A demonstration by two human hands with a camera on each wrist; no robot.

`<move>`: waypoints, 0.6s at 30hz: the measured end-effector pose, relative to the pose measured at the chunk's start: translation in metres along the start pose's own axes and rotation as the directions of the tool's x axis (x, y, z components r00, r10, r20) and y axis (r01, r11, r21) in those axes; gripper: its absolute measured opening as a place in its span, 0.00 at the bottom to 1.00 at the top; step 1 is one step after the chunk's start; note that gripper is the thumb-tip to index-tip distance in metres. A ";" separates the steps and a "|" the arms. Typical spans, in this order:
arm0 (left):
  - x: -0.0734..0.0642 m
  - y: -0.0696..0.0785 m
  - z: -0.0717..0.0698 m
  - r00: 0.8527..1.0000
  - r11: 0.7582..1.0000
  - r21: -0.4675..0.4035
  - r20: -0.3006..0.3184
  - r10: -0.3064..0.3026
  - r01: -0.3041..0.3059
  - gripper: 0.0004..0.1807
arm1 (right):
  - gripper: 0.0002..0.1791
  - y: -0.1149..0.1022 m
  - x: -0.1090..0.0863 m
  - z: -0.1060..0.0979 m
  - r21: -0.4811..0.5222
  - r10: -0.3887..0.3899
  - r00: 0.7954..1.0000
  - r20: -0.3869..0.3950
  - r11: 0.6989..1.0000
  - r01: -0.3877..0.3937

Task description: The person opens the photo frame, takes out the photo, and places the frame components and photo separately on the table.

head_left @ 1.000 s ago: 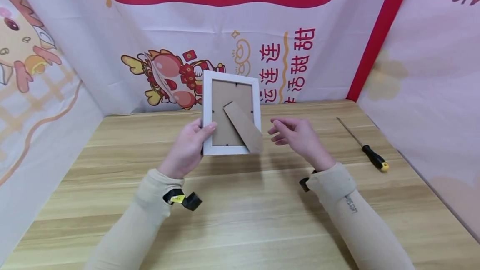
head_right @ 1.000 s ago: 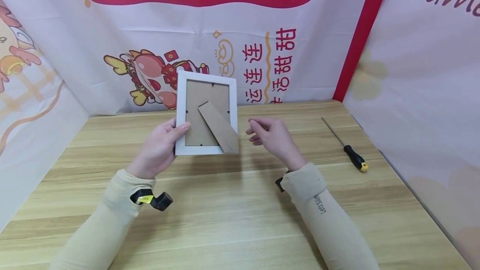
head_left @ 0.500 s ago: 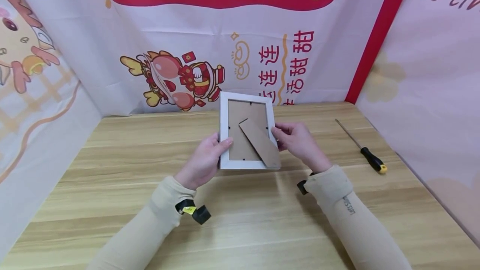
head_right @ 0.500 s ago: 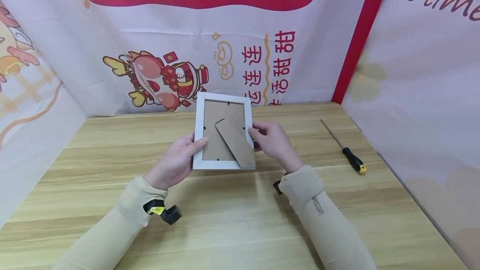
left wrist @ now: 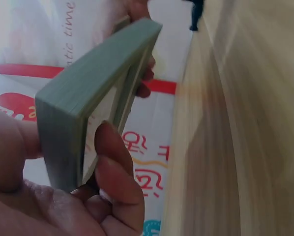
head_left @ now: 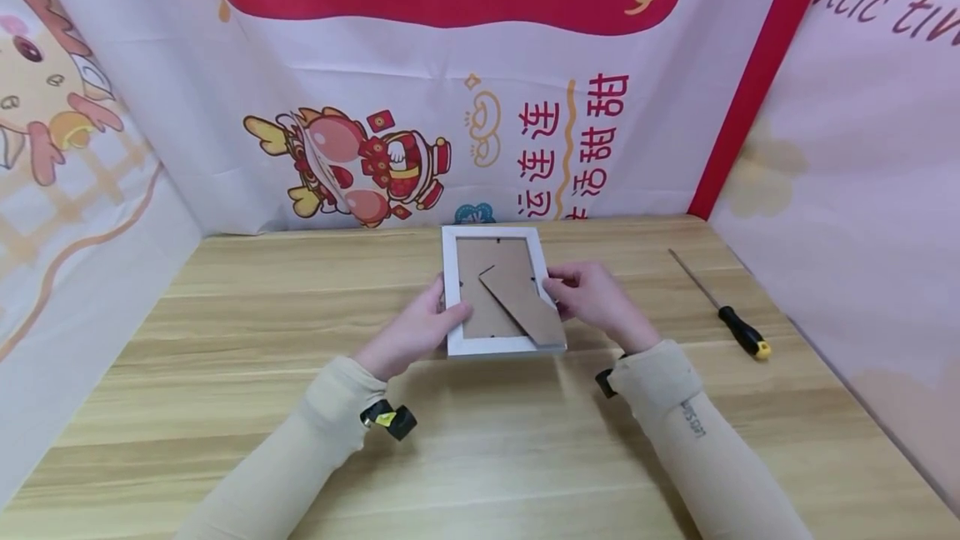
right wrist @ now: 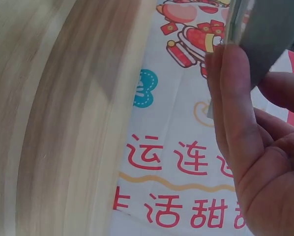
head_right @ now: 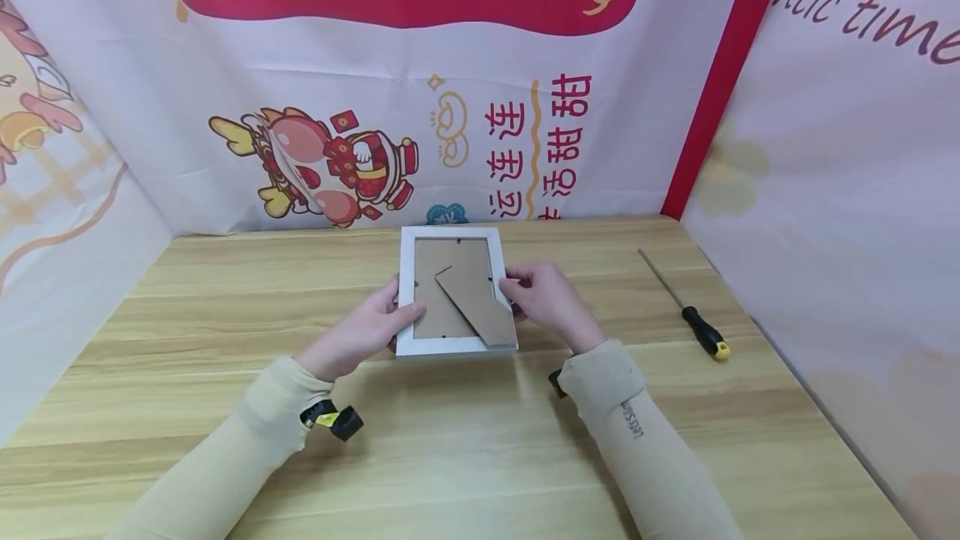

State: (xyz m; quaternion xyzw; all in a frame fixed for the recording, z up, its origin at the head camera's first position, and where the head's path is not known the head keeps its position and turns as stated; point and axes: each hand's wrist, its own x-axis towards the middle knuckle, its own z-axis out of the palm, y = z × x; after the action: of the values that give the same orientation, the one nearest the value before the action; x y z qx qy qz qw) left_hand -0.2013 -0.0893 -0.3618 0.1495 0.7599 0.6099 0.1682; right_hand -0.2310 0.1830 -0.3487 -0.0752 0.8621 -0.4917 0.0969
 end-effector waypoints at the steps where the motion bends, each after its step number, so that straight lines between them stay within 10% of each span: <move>1: 0.001 -0.002 -0.001 1.000 1.000 0.025 0.000 -0.014 0.014 0.31 | 0.20 0.001 0.001 0.000 -0.015 0.007 1.000 0.013 1.000 -0.007; 10: 0.006 -0.017 -0.008 0.999 0.950 0.312 0.027 -0.017 0.008 0.16 | 0.20 0.007 0.002 0.008 -0.167 0.046 0.996 0.083 0.985 -0.031; 18: 0.007 -0.026 -0.011 0.997 0.916 0.396 0.021 -0.072 0.058 0.18 | 0.14 0.012 0.003 0.021 -0.270 0.051 0.993 0.106 0.963 -0.021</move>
State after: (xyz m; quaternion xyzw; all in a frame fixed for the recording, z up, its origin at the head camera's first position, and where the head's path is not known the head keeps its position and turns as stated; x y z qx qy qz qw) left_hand -0.2134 -0.1017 -0.3853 0.1657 0.8688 0.4353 0.1678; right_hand -0.2297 0.1714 -0.3700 -0.0991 0.9152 -0.3636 0.1429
